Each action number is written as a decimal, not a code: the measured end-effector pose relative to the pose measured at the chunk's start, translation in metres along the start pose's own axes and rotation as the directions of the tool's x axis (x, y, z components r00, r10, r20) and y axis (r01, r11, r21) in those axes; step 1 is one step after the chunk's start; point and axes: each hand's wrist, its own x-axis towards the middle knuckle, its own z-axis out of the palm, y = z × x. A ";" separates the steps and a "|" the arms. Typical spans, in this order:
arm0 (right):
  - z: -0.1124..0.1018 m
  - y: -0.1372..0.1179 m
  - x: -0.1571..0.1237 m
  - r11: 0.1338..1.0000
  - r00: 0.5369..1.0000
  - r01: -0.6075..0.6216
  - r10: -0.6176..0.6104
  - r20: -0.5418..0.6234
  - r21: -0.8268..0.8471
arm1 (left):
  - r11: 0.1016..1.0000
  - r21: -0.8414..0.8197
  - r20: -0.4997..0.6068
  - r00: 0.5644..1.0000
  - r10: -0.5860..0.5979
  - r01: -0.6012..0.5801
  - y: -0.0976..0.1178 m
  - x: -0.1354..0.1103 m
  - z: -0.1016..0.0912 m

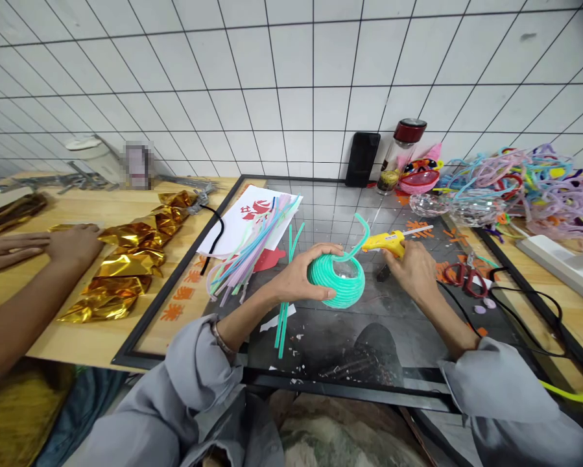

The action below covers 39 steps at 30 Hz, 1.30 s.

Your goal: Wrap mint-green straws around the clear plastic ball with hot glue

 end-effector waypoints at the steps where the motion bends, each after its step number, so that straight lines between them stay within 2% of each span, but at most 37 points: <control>1: 0.002 0.000 0.000 1.000 1.000 -0.001 0.001 0.009 -0.005 | 1.000 0.009 0.002 1.000 0.005 -0.006 0.000 0.000 0.000; 5: 0.007 -0.001 0.001 1.000 1.000 0.011 -0.011 0.029 0.002 | 0.999 0.037 -0.001 1.000 0.008 -0.008 0.001 -0.001 0.001; 8: 0.002 -0.003 0.002 1.000 0.999 0.024 -0.024 0.038 0.003 | 0.999 0.043 -0.009 1.000 0.009 -0.008 0.001 -0.001 0.002; 13: -0.028 -0.022 0.001 0.991 0.995 0.099 -0.096 -0.037 0.094 | 0.998 0.057 -0.016 1.000 0.018 -0.017 0.004 -0.001 0.003; 15: -0.046 -0.037 -0.002 0.901 0.973 0.223 -0.182 -0.142 0.372 | 0.997 0.070 -0.018 0.999 0.028 -0.027 0.005 -0.001 0.004; 17: -0.063 -0.054 -0.007 0.725 0.954 0.298 -0.257 -0.157 0.621 | 0.996 0.087 -0.023 0.999 0.032 -0.030 0.006 -0.001 0.005; 19: -0.077 -0.069 -0.011 0.606 0.943 0.283 -0.316 -0.102 0.743 | 0.995 0.093 -0.028 0.999 0.036 -0.034 0.006 -0.001 0.006; 21: -0.085 -0.081 -0.015 0.562 0.949 0.244 -0.305 -0.077 0.791 | 0.996 0.080 -0.022 0.999 0.048 -0.046 0.005 -0.001 0.008; 25: -0.086 -0.091 -0.020 0.556 0.967 0.198 -0.248 -0.066 0.807 | 0.994 0.086 -0.023 0.997 0.071 -0.068 0.002 -0.001 0.009; 32: -0.081 -0.087 -0.020 0.529 0.975 0.171 -0.212 -0.066 0.831 | 0.989 0.125 -0.028 0.996 0.081 -0.077 0.000 -0.002 0.009; 39: -0.079 -0.078 -0.023 0.565 0.951 0.201 -0.308 -0.021 0.800 | 0.986 0.147 -0.013 0.997 0.076 -0.073 0.003 -0.002 0.009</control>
